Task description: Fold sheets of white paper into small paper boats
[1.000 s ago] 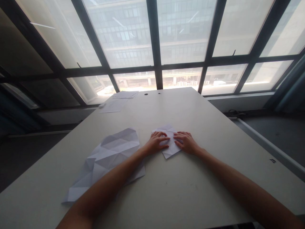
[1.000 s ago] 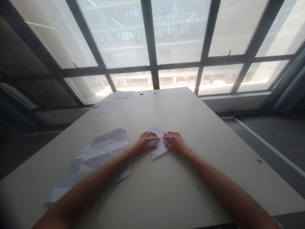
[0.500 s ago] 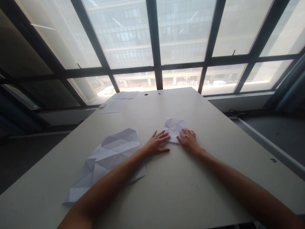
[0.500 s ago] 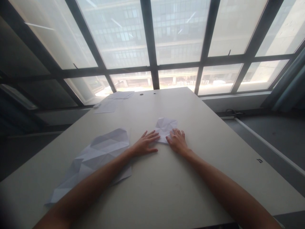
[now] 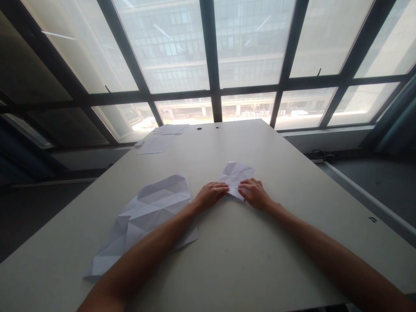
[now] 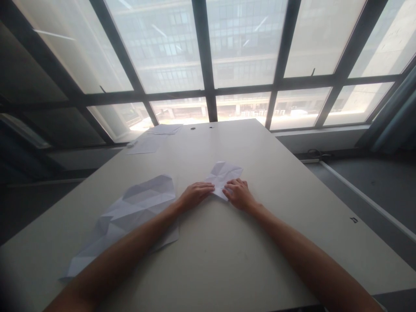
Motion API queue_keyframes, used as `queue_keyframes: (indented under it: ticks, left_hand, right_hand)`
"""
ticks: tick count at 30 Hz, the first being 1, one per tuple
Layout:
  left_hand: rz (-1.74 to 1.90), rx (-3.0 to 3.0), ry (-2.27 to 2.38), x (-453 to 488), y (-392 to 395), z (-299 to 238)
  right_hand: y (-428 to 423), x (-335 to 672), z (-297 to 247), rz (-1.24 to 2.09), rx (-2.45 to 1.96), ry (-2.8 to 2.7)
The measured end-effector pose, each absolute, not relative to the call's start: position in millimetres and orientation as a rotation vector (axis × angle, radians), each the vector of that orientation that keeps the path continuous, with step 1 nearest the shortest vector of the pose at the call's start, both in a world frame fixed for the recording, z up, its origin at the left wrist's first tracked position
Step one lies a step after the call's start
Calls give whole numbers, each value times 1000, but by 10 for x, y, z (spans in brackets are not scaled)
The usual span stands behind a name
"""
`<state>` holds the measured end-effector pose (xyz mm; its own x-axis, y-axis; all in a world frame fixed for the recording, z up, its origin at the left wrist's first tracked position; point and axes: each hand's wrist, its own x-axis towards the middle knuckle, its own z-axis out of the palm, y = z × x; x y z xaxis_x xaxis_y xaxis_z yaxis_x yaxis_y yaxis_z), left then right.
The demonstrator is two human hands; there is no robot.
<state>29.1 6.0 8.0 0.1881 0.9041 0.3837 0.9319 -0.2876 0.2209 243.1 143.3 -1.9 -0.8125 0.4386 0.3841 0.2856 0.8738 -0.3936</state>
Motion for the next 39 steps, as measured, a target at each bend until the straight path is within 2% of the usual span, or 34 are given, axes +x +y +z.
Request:
queue_keyframes:
  ticks: [10, 14, 18, 20, 24, 27, 33, 39]
  left_hand:
    - [-783, -2137, -2049, 351, 35, 92]
    - [-1164, -1800, -2209, 378, 54, 86]
    - [-1617, -1645, -2180, 387, 48, 153]
    - [-1827, -1597, -2151, 380, 41, 181]
    - [-2214, -1512, -2125, 359, 34, 174]
    - [-2378, -1450, -2149, 361, 37, 153]
    - [-2288, -1405, -2283, 386, 29, 163]
    - [-1825, -1490, -2352, 343, -7, 115]
  right_hand:
    - [1453, 2494, 10, 642, -153, -2529]
    - [1424, 2464, 24, 584, -190, -2307]
    - [1421, 2436, 53, 558, -360, -2115]
    - [1445, 2433, 58, 653, -406, -2002]
    - [1512, 2406, 34, 1052, -500, -1745]
    - [1550, 2373, 16, 1223, -600, -1515]
    - [1606, 2364, -57, 1252, -736, -1412]
    - [1622, 2372, -107, 1133, -815, -1600]
